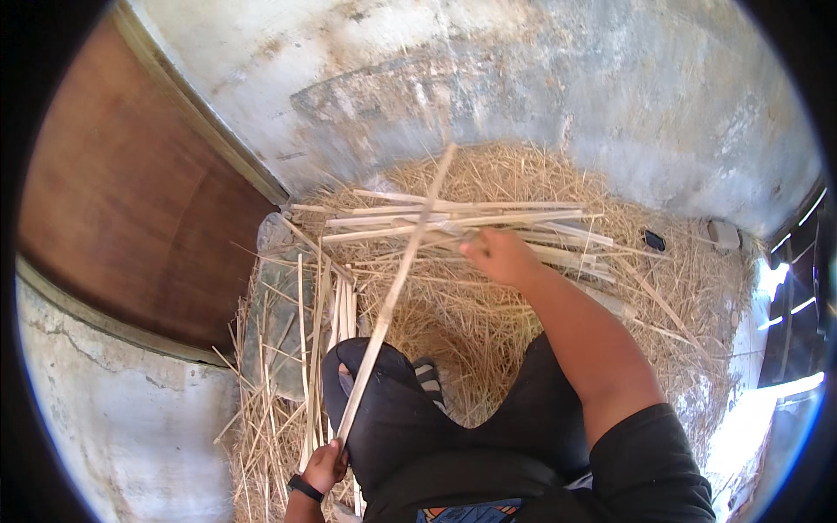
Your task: The person sits on a straw-covered floor and uses a machete to split long bamboo sticks into thinner strips. They hold the bamboo with one hand and repeatedly strike it with the machete, then place the split pieces aside.
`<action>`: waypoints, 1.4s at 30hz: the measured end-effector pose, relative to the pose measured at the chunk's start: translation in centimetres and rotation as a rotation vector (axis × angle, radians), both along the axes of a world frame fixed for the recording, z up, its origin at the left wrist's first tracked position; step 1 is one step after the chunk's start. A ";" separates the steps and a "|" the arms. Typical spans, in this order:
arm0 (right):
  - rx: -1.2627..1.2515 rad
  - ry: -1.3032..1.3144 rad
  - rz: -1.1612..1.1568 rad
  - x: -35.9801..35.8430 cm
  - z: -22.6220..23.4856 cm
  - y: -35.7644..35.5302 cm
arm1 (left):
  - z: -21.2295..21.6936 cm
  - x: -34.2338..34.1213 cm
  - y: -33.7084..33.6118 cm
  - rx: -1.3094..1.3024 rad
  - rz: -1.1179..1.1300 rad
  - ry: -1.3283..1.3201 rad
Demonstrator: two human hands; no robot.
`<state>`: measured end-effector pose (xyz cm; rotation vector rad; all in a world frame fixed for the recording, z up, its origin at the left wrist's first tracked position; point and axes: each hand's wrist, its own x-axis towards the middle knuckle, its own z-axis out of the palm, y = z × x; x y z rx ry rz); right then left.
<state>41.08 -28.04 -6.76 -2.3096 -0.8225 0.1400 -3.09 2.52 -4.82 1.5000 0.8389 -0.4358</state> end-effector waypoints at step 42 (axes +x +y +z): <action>-0.041 -0.206 0.338 -3.9 5.4 1.3 | -1.7 -1.6 0.0 0.023 -0.060 -0.138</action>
